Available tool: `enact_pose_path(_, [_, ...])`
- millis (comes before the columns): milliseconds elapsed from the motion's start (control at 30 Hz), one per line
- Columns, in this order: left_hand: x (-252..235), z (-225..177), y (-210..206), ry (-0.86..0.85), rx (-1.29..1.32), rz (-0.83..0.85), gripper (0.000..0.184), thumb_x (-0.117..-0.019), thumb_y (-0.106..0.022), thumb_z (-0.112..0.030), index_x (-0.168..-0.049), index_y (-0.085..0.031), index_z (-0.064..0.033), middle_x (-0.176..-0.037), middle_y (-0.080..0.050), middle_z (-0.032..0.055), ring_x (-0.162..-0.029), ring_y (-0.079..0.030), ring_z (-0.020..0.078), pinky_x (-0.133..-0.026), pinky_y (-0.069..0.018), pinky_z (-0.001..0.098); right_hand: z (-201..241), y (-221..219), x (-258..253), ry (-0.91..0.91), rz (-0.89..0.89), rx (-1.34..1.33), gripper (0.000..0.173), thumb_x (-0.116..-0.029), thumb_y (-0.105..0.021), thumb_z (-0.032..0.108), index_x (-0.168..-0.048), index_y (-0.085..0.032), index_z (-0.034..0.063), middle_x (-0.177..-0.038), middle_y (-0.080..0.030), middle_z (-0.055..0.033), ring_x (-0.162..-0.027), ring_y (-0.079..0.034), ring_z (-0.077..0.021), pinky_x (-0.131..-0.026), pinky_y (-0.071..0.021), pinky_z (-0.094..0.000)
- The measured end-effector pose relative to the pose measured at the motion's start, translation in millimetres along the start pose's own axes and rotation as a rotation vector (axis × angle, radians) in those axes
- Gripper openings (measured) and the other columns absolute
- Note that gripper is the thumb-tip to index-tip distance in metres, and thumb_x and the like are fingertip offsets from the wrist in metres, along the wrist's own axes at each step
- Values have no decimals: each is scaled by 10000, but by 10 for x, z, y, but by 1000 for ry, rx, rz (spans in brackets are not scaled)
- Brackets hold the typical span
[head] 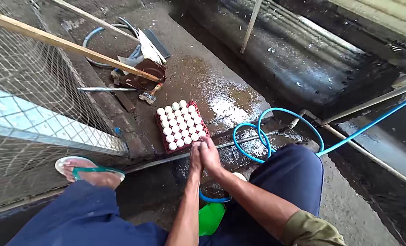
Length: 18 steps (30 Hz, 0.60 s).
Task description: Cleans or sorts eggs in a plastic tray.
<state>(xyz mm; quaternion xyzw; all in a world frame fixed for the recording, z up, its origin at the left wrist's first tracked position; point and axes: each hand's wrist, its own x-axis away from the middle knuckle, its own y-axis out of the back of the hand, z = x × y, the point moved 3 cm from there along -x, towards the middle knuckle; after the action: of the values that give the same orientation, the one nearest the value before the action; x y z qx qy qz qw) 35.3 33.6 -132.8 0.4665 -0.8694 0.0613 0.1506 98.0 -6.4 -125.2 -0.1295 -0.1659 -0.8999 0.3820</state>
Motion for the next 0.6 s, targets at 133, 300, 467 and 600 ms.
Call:
enact_pose_path(133, [9, 63, -3, 137, 44, 110, 471, -1114, -205, -300, -1198, -600, -55, -871, -594, 38, -639, -516, 70, -549, -444, 243, -141, 84, -352, -216, -6, -164, 418, -1054, -449, 185, -1440, -548, 57, -1282, -642, -196, -1153, -629, -284, -974, -508, -499])
enact_pose_path(300, [-66, 63, 39, 68, 129, -17, 326, -1094, -394, -257, -1258, -535, -13, -1000, -624, 92, -776, -598, 104, -650, -512, 272, -9, 65, -288, -233, -26, -234, 396, -1104, -366, 284, -1360, -548, 42, -1192, -635, -190, -1060, -629, -273, -893, -523, -475])
enact_pose_path(467, [-24, 87, -9, 45, 67, -55, 467, -1115, -285, -251, -1213, -635, 41, -1095, -660, 157, -977, -628, 186, -870, -524, 382, 29, 63, -203, -19, -119, -91, 403, -1034, -443, 180, -1392, -588, 63, -1304, -638, -198, -1208, -605, -301, -995, -491, -526])
enact_pose_path(600, [-15, 21, -12, 56, -13, -127, 425, -1111, -309, -170, -1192, -623, 104, -1132, -650, 229, -1060, -609, 249, -966, -479, 427, 62, 18, -49, -3, -55, -42, 433, -1052, -419, 185, -1441, -529, 31, -1381, -598, -200, -1280, -576, -290, -1069, -466, -501])
